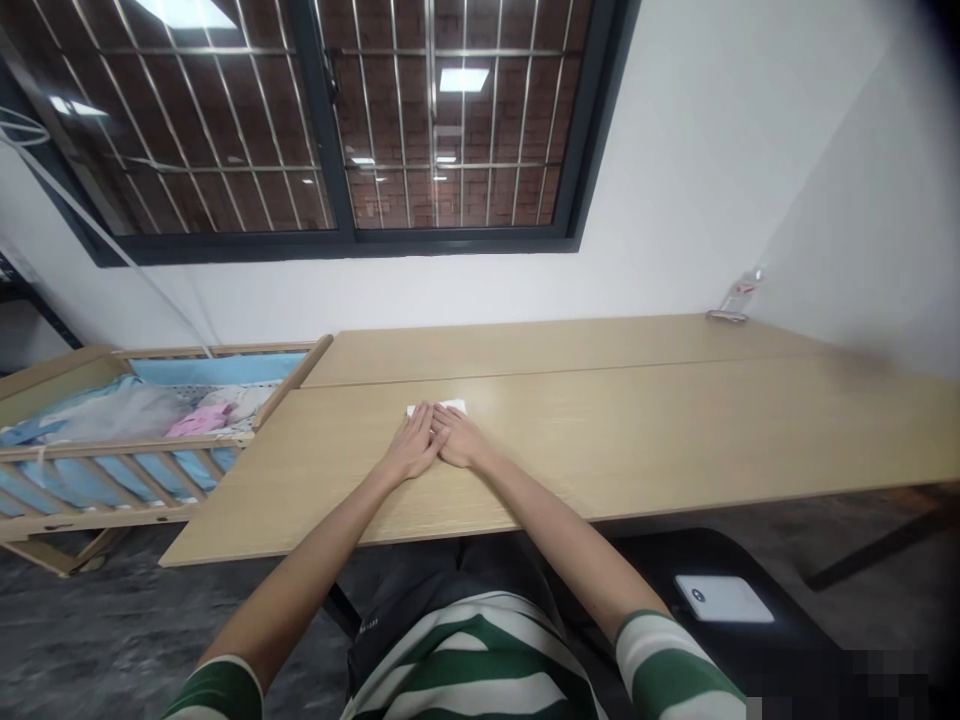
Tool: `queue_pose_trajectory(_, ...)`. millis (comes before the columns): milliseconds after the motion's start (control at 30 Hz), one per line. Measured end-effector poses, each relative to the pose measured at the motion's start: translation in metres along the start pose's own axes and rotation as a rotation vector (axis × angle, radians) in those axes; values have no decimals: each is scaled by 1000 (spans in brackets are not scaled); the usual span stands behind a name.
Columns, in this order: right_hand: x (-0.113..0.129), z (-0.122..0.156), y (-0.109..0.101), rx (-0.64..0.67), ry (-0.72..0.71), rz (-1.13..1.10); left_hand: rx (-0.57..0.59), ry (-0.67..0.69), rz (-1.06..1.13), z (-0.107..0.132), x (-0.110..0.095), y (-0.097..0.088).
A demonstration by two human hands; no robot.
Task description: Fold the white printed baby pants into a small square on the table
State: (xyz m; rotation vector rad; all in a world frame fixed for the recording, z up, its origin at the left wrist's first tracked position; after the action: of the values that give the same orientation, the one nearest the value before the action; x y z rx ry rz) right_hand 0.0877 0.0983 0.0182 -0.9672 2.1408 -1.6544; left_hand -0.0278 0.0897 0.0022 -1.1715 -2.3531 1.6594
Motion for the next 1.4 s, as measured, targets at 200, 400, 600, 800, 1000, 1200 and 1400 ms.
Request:
queue_pose_trajectory(200, -20, 10, -11, 15, 100, -88, -18, -158, -38, 9, 20, 0)
queue_pose_trajectory(400, -36, 22, -17, 1, 142, -125, -37, -197, -51, 10, 33, 3)
queue_pose_trajectory(600, -36, 26, -20, -25, 89, -162, -87, -92, -71, 9, 17, -12)
queue_pose_trajectory(800, -36, 27, -23, -1, 90, -173, -16, 116, -49, 8, -1, -21)
queue_pose_trajectory(1000, -36, 25, -23, -30, 141, -127, -21, 120, -35, -2, 8, -17)
queue_pose_trajectory(1200, -40, 24, -29, -103, 149, -171, -88, 103, 14, -6, 5, -20)
queue_pose_trajectory(1400, -51, 22, -44, -302, 223, -619, -288, -14, 131, 5, 2, -37)
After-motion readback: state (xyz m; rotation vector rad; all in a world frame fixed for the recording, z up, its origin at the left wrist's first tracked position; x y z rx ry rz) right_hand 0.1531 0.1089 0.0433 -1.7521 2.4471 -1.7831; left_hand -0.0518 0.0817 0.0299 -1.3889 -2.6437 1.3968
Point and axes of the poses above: each hand's wrist, its own z-axis away from the middle knuckle, its own y-axis out of the palm, x = y × z, the point moved 5 cm from there along -z, towards the middle knuckle, and after that the axes turned 7 degrees about y, right-handed, at the moved point
